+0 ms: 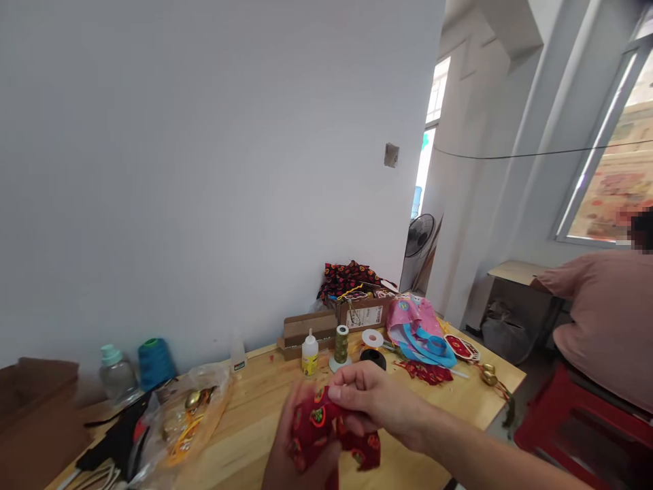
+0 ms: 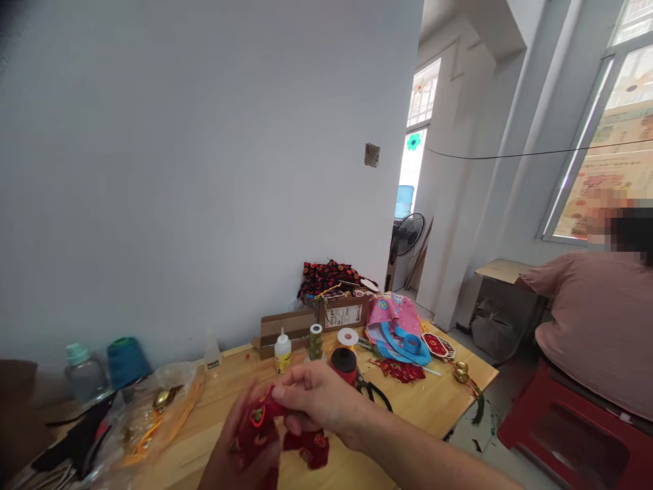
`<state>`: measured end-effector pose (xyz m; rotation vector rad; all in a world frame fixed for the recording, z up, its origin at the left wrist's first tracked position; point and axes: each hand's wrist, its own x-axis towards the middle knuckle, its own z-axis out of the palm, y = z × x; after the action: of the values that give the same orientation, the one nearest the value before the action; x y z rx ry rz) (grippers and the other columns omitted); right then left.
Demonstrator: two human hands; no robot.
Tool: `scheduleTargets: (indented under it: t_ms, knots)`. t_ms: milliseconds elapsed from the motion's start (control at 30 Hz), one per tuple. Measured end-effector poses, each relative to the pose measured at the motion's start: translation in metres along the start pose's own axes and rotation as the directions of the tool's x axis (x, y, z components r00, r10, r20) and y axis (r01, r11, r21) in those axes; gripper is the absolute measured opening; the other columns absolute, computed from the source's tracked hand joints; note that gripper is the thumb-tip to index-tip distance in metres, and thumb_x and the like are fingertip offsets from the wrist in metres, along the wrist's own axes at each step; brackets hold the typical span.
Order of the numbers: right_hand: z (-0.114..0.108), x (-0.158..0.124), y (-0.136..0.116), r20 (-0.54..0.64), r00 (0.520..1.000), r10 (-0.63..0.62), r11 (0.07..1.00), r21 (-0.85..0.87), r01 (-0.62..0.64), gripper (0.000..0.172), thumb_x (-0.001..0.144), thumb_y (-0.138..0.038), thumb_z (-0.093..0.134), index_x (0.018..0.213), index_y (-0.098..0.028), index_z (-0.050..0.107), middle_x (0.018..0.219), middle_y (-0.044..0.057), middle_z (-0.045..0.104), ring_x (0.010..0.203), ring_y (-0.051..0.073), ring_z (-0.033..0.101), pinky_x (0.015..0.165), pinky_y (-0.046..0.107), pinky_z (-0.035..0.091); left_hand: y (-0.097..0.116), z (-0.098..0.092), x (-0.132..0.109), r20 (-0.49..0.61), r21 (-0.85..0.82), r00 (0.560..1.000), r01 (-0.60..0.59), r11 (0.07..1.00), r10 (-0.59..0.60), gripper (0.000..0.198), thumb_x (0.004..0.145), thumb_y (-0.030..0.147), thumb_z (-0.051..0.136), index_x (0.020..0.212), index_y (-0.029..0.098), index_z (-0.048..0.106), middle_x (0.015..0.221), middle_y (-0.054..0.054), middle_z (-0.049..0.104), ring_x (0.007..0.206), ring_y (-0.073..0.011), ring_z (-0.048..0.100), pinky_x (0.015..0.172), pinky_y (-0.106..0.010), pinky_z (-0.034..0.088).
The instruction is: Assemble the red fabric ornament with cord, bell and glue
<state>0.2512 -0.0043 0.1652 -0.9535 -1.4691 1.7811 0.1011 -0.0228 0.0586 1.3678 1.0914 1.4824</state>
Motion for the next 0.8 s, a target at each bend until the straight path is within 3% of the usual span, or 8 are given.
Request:
scheduleTargets:
  t_ms: [67,167,267,367,533,600,700,800]
  knots:
    - [-0.005,0.0,0.007,-0.023,1.0,-0.012,0.998,0.056,0.014,0.027,0.068,-0.038,0.063,0.07,-0.014,0.054,0.048,-0.007,0.043,0.036,0.001,0.032,0.033,0.015,0.012,-0.001,0.002,0.003,0.098,-0.085,0.984,0.156,0.984,-0.147,0.047,0.066,0.042,0.061,0.106,0.019,0.053,0.089,-0.005,0.069,0.075,-0.0195,0.065,0.067,-0.029,0.053]
    - [-0.032,-0.004,0.013,-0.141,0.989,-0.044,0.991,0.12,0.061,0.026,0.071,-0.037,0.061,0.082,-0.014,0.053,0.047,-0.009,0.037,0.036,0.001,0.022,0.033,0.016,0.006,-0.005,-0.013,0.004,0.139,-0.167,0.941,0.329,0.93,-0.308,0.046,0.062,0.042,0.065,0.099,0.017,0.056,0.065,-0.002,0.071,0.05,-0.0136,0.062,0.049,-0.023,0.05]
    - [-0.057,-0.011,0.019,-0.159,0.986,-0.046,0.98,0.186,0.076,0.026,0.073,-0.035,0.06,0.087,-0.016,0.051,0.044,-0.011,0.031,0.037,0.002,0.014,0.035,0.016,0.005,-0.012,-0.032,0.008,0.11,-0.242,0.905,0.426,0.872,-0.411,0.04,0.053,0.041,0.072,0.084,0.017,0.062,0.064,-0.002,0.071,0.055,-0.0141,0.063,0.052,-0.021,0.05]
    - [-0.064,-0.018,0.023,-0.173,0.982,-0.073,0.973,0.206,0.108,0.024,0.073,-0.032,0.06,0.086,-0.015,0.05,0.046,-0.011,0.03,0.039,0.002,0.012,0.036,0.016,0.004,-0.012,-0.041,0.012,0.207,-0.239,0.86,0.507,0.828,-0.467,0.029,0.054,0.04,0.072,0.068,0.016,0.065,0.063,-0.003,0.071,0.058,-0.0144,0.064,0.054,-0.019,0.049]
    - [-0.064,-0.019,0.03,-0.209,0.966,-0.151,0.988,0.007,0.156,0.024,0.072,-0.035,0.06,0.083,-0.014,0.053,0.049,-0.009,0.034,0.041,0.002,0.021,0.036,0.015,0.01,-0.001,-0.049,0.014,0.318,-0.049,0.828,0.5,0.865,-0.461,0.038,0.057,0.051,0.065,0.072,0.016,0.067,0.066,-0.005,0.07,0.065,-0.0188,0.064,0.061,-0.025,0.05]
    - [-0.067,-0.017,0.037,-0.194,0.966,-0.172,0.978,-0.154,0.143,0.026,0.07,-0.037,0.061,0.081,-0.014,0.055,0.052,-0.007,0.041,0.043,0.003,0.029,0.038,0.015,0.017,0.0,-0.057,0.015,0.22,0.127,0.886,0.388,0.913,-0.407,0.037,0.058,0.053,0.063,0.067,0.018,0.068,0.074,-0.005,0.071,0.072,-0.0213,0.063,0.066,-0.027,0.05]
    - [-0.073,-0.013,0.054,-0.153,0.976,-0.155,0.919,-0.384,0.086,0.025,0.069,-0.037,0.061,0.079,-0.015,0.057,0.051,-0.005,0.047,0.044,0.005,0.037,0.041,0.016,0.026,0.0,-0.076,0.014,-0.072,0.387,0.979,0.204,0.899,-0.191,0.036,0.054,0.055,0.062,0.063,0.021,0.069,0.097,-0.005,0.067,0.095,-0.026,0.057,0.082,-0.03,0.046]
    - [-0.074,-0.01,0.074,-0.185,0.967,-0.174,0.884,-0.461,0.07,0.024,0.072,-0.038,0.056,0.08,-0.015,0.058,0.054,-0.003,0.052,0.045,0.007,0.044,0.041,0.018,0.031,0.004,-0.094,0.011,-0.286,0.506,0.952,0.245,0.827,-0.107,0.042,0.057,0.058,0.056,0.074,0.022,0.068,0.09,-0.005,0.07,0.091,-0.0273,0.059,0.084,-0.035,0.046]
